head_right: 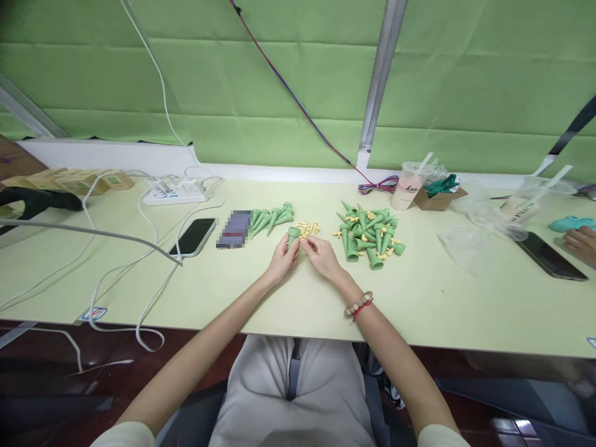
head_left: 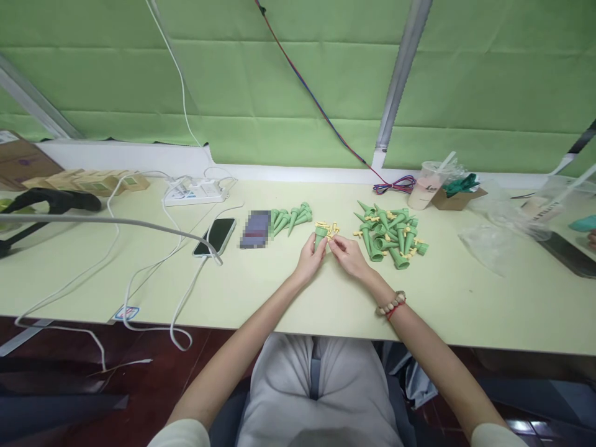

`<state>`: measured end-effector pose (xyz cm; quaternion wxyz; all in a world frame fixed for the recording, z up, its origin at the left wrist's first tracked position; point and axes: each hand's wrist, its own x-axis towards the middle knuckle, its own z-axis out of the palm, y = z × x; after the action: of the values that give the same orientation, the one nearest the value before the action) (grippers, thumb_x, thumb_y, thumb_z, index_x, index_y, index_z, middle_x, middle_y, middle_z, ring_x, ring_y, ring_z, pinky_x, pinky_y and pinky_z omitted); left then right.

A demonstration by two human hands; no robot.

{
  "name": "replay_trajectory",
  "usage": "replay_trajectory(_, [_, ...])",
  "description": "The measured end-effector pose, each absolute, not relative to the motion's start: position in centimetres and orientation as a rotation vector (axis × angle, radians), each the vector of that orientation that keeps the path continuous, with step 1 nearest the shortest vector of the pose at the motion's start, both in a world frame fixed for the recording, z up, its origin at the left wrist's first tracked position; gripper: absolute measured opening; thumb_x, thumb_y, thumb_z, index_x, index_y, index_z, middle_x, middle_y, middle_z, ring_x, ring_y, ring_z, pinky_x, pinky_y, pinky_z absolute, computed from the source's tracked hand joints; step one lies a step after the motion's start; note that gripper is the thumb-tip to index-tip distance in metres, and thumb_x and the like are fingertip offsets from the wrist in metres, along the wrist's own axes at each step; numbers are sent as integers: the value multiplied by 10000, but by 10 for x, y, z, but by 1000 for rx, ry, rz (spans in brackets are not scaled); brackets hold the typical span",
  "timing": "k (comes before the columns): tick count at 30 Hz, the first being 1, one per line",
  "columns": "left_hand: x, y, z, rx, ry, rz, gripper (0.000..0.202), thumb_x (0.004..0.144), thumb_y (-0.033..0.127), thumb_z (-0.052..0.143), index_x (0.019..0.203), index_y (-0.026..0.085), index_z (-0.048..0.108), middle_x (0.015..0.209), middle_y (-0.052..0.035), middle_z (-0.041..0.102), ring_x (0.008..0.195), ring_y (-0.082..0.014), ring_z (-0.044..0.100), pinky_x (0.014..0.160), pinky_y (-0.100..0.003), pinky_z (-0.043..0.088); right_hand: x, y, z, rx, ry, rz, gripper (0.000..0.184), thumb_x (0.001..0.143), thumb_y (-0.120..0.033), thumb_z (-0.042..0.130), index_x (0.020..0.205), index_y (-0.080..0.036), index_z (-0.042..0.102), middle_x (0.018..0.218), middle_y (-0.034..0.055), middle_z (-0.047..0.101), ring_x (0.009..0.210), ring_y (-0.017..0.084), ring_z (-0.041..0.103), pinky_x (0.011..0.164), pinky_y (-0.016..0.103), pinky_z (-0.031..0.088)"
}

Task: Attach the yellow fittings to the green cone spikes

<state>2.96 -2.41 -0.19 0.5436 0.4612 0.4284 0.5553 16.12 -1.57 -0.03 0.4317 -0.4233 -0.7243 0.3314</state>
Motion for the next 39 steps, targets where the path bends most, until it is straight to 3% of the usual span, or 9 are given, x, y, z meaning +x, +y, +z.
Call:
replay_trajectory(5, [25, -25, -2, 1326, 1102, 1361, 238, 759, 364, 665, 746, 195, 498, 567, 55, 421, 522, -93, 384, 517, -205, 298, 158, -14, 0, -933, -1583, 1207, 438, 809, -562, 503, 560, -216, 406, 495, -43, 415, 442, 103, 393, 483, 264, 335])
replay_trajectory(10, [24, -27, -2, 1489, 1135, 1353, 224, 786, 367, 628, 742, 201, 485, 558, 53, 431, 512, -97, 373, 533, -214, 291, 157, -9, 1, -888, -1429, 1448, 460, 713, -585, 606, 532, -222, 390, 471, -78, 283, 388, 74, 290, 416, 253, 314])
replay_trajectory(15, [28, -25, -5, 1322, 1077, 1357, 276, 782, 448, 619, 787, 206, 488, 559, 57, 407, 501, -96, 373, 496, -208, 282, 153, -11, 3, -908, -1426, 1424, 557, 704, -690, 574, 501, -229, 335, 434, -82, 267, 366, 84, 343, 403, 250, 299])
replay_trajectory(19, [29, -23, -7, 1236, 1070, 1385, 320, 773, 483, 623, 798, 197, 483, 580, 58, 416, 502, -83, 379, 482, -200, 287, 149, -13, 5, -922, -1408, 1440, 569, 722, -740, 504, 527, -212, 421, 422, -71, 341, 383, 86, 375, 430, 242, 317])
replay_trajectory(29, [30, -25, -2, 1075, 945, 1281, 428, 752, 576, 609, 756, 206, 393, 460, 112, 296, 369, -33, 190, 360, -173, 132, 149, -16, 4, -951, -1499, 1214, 475, 812, -640, 478, 640, -198, 495, 464, -65, 424, 404, 87, 382, 452, 241, 322])
replay_trajectory(39, [30, -26, 0, 1084, 947, 1261, 437, 724, 576, 634, 784, 204, 413, 442, 120, 299, 350, -26, 192, 345, -160, 134, 147, -15, -1, -966, -1494, 1219, 462, 823, -633, 457, 636, -212, 427, 503, -66, 427, 409, 87, 402, 443, 242, 323])
